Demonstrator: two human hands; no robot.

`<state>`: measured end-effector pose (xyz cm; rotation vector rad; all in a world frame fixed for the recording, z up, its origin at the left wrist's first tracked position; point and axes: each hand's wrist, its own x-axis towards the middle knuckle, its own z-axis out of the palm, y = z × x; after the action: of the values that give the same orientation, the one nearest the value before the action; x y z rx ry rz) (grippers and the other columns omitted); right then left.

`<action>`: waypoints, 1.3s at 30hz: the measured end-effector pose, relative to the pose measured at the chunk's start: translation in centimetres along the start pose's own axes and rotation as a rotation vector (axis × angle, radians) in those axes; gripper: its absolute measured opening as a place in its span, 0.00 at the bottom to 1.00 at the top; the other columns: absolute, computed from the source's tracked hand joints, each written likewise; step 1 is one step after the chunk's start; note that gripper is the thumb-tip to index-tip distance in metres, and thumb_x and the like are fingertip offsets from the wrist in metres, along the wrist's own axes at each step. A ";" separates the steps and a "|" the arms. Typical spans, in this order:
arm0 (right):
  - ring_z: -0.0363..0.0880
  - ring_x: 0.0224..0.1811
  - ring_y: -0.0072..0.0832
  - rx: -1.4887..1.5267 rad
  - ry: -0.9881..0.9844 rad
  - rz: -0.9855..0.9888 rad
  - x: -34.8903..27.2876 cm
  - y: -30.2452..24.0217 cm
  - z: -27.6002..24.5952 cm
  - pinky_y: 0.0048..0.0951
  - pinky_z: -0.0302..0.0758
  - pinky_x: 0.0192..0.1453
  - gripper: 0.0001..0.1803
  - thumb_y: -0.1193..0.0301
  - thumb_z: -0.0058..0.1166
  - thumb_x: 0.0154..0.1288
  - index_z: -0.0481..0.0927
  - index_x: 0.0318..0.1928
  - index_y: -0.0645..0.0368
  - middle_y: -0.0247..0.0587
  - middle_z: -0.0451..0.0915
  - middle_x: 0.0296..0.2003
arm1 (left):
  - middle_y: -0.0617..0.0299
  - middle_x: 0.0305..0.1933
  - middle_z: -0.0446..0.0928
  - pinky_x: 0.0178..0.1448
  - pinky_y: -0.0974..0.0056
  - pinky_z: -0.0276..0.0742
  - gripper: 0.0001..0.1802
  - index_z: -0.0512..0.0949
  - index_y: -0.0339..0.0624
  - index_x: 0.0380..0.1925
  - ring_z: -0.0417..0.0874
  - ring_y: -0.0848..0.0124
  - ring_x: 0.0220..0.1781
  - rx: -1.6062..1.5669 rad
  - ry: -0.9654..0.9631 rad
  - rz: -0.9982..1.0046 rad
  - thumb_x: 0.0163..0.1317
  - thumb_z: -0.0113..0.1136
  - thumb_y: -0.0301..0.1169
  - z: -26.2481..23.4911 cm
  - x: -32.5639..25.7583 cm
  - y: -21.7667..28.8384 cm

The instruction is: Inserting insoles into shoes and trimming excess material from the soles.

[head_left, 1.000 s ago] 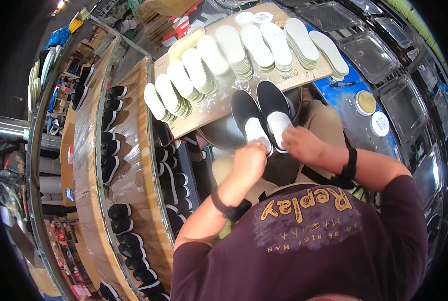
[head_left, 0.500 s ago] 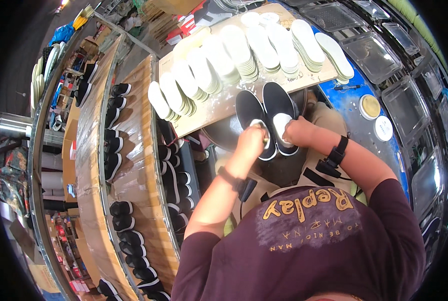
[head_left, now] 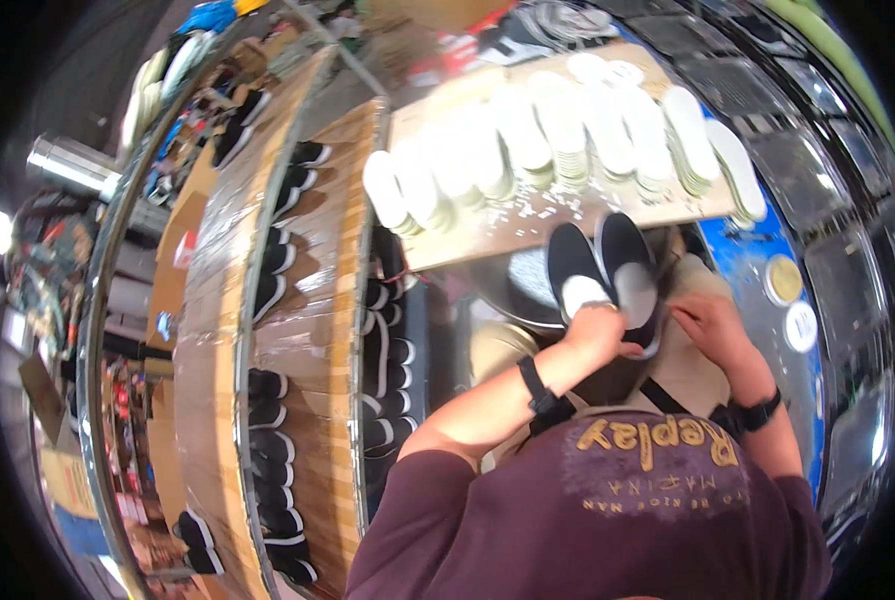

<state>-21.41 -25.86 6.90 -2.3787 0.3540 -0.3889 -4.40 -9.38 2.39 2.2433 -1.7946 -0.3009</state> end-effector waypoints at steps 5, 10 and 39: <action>0.80 0.37 0.50 -0.165 0.105 0.067 -1.4 3.5 -1.3 0.43 0.76 0.41 0.08 0.73 0.57 0.58 0.84 0.38 0.60 0.52 0.82 0.33 | 0.55 0.19 0.71 0.30 0.58 0.71 0.32 0.72 0.38 0.17 0.76 0.57 0.23 -0.217 0.378 0.185 0.42 0.73 0.56 -14.1 -4.7 -0.9; 0.80 0.36 0.51 -0.311 0.059 0.211 -3.7 6.6 -1.3 0.45 0.75 0.41 0.08 0.71 0.58 0.57 0.84 0.36 0.60 0.52 0.82 0.32 | 0.60 0.19 0.74 0.27 0.59 0.74 0.28 0.76 0.44 0.18 0.77 0.60 0.22 0.461 0.600 0.159 0.35 0.73 0.57 -26.3 -8.9 -6.1; 0.78 0.35 0.51 -0.312 0.175 0.472 -6.5 7.2 -1.6 0.46 0.74 0.38 0.06 0.69 0.52 0.59 0.78 0.30 0.57 0.50 0.80 0.30 | 0.47 0.48 0.78 0.68 0.47 0.63 0.23 0.78 0.38 0.48 0.75 0.50 0.55 -0.025 0.028 -0.156 0.47 0.61 0.25 6.7 -6.5 -12.2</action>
<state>-29.03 -29.71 1.98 -2.4570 1.1003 -0.3358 3.34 -0.89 -7.84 2.3617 -1.5966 -0.3182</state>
